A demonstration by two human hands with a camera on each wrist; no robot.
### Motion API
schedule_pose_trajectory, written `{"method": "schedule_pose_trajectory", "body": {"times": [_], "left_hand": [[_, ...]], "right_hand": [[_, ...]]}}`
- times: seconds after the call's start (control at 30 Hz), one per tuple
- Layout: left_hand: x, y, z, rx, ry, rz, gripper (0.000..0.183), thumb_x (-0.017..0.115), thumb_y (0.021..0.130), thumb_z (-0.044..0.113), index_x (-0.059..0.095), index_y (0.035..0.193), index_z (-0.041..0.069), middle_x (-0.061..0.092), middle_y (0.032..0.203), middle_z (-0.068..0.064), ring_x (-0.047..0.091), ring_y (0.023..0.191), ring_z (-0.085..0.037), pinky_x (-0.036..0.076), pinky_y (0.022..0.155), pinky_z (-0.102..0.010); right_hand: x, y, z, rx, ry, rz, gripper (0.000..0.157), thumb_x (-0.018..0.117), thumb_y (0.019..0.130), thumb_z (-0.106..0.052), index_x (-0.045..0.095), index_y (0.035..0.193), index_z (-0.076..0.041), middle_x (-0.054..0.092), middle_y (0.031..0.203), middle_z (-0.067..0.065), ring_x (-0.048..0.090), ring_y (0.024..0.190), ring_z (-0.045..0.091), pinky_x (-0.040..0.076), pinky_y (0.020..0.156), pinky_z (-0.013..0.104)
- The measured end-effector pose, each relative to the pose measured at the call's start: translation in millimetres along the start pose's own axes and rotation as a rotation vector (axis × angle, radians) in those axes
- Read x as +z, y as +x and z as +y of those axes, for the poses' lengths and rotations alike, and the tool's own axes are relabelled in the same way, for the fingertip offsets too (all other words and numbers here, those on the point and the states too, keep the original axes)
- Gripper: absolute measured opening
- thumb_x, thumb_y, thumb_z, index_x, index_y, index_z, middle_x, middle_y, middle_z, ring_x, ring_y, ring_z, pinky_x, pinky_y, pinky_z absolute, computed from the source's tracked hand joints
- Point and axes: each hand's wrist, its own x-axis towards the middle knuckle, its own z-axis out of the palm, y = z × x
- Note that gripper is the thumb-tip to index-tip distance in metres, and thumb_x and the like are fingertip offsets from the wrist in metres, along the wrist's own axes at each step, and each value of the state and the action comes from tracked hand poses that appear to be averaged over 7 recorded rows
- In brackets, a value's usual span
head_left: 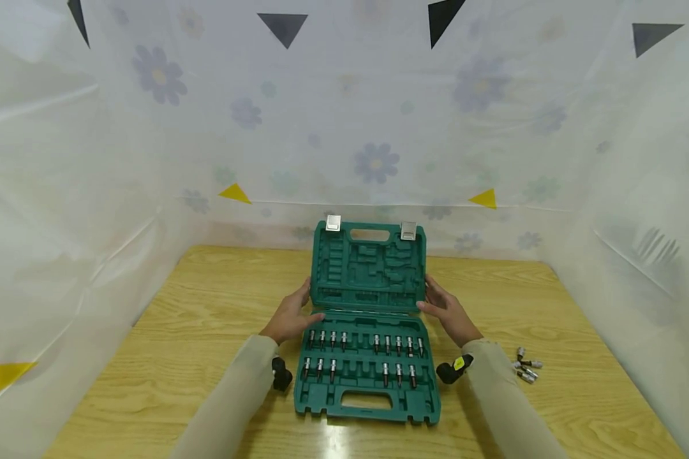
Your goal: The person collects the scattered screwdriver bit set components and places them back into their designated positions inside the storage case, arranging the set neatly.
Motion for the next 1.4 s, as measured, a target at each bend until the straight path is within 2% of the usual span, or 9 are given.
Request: {"method": "schedule_pose_trajectory", "body": {"times": [0.37, 0.57, 0.73, 1.4], "left_hand": [[2.1, 5.4, -1.1, -0.008, -0.035, -0.005, 0.089, 0.069, 0.09, 0.015, 0.009, 0.156, 0.012, 0.019, 0.158, -0.01, 0.031, 0.139, -0.036, 0.032, 0.109, -0.05], [3.7, 6.4, -1.7, -0.04, -0.057, -0.009, 0.089, 0.069, 0.09, 0.015, 0.009, 0.155, 0.008, 0.018, 0.158, -0.012, 0.03, 0.14, -0.036, 0.032, 0.108, -0.049], [5.6, 7.8, -4.6, -0.04, -0.081, -0.014, 0.089, 0.07, 0.09, 0.015, 0.009, 0.155, 0.005, 0.017, 0.158, -0.013, 0.029, 0.14, -0.034, 0.032, 0.109, -0.047], [7.6, 9.1, -8.2, -0.051, -0.144, -0.034, 0.087, 0.069, 0.091, 0.016, 0.011, 0.153, 0.0, 0.015, 0.158, -0.017, 0.028, 0.14, -0.036, 0.032, 0.108, -0.048]], "right_hand": [[-3.2, 6, 8, 0.021, 0.053, 0.004, 0.072, 0.05, 0.102, -0.022, 0.005, 0.156, -0.01, 0.001, 0.162, 0.009, 0.001, 0.147, 0.034, 0.01, 0.114, 0.057], [-3.3, 8, 12, 0.025, 0.116, -0.012, 0.073, 0.048, 0.102, -0.02, 0.0, 0.155, -0.006, -0.003, 0.162, 0.012, -0.002, 0.147, 0.035, 0.01, 0.114, 0.057], [-2.8, 9, 14, 0.035, 0.147, -0.021, 0.073, 0.047, 0.103, -0.02, -0.002, 0.155, -0.004, -0.005, 0.161, 0.012, -0.005, 0.147, 0.034, 0.007, 0.115, 0.055], [-0.9, 10, 14, 0.057, 0.136, -0.028, 0.075, 0.049, 0.102, -0.023, 0.0, 0.154, -0.001, -0.004, 0.161, 0.015, -0.005, 0.147, 0.034, 0.006, 0.115, 0.053]]}}
